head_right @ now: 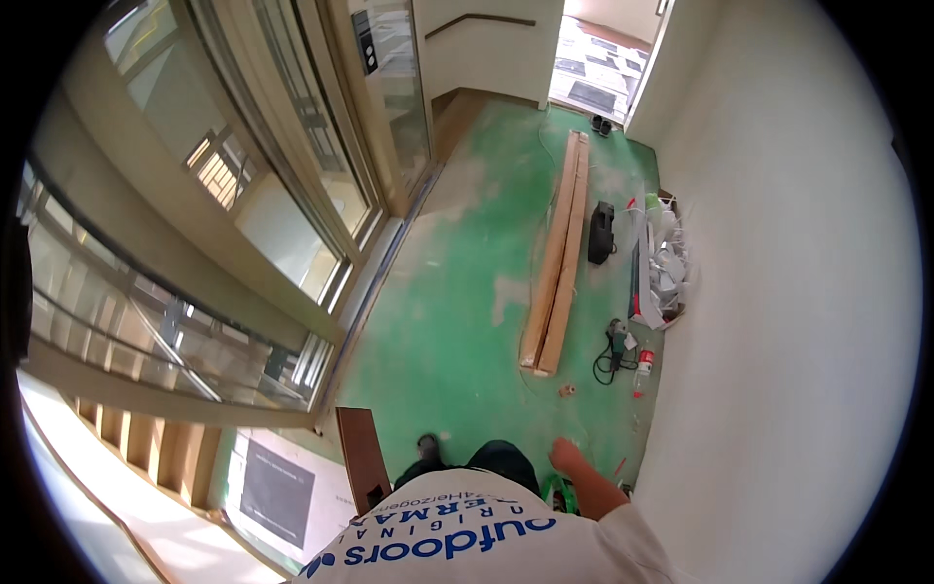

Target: The person picks up floorboards, carries them to the installation area, and aligns them on the floor while using a square and a pencil to mark cut lines.

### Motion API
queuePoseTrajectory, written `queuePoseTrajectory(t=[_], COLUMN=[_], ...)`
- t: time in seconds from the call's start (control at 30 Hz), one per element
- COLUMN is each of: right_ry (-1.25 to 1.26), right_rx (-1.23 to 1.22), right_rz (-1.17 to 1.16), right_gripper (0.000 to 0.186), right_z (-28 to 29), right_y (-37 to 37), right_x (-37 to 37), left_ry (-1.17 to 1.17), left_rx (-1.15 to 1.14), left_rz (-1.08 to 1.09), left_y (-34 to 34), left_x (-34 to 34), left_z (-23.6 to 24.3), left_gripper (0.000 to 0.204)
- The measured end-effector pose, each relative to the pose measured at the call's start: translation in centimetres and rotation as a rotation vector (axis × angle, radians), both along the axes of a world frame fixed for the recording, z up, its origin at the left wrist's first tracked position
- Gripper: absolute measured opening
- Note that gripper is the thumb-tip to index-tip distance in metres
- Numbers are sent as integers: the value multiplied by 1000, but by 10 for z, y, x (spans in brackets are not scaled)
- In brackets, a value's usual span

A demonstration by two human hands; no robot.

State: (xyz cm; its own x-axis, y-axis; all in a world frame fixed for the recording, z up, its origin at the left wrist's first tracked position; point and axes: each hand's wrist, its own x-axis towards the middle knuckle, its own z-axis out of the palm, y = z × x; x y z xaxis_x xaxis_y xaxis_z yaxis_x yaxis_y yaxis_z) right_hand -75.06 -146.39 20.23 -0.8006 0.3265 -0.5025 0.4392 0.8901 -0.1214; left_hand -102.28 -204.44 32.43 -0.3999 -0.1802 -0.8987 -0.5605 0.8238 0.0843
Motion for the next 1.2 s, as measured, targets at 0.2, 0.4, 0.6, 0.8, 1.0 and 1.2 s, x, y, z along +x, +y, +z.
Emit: queuePoseTrajectory(t=[0.2, 0.4, 0.6, 0.8, 1.0, 1.2], right_ry=[-242, -449, 261, 606, 26, -194], right_rx=[-318, -357, -249, -388, -258, -466], right_rz=[-418, -697, -721, -975, -1016, -909], right_gripper=[34, 31, 49, 39, 34, 27], right_z=[-46, -46, 28, 67, 2, -16], right_y=[30, 194, 464, 683, 723, 769], right_x=[-58, -197, -529, -725, -702, -707], left_ry=[55, 123, 200, 311, 342, 443], left_rx=[-110, -44, 102, 209, 60, 93], left_rz=[-125, -457, -909, -836, -674, -711], left_y=[105, 297, 521, 731, 920, 1131], left_x=[-249, -451, -621, -777, -967, -1137], left_z=[54, 37, 58, -42, -57, -63], left_gripper=[80, 74, 68, 70, 74, 66])
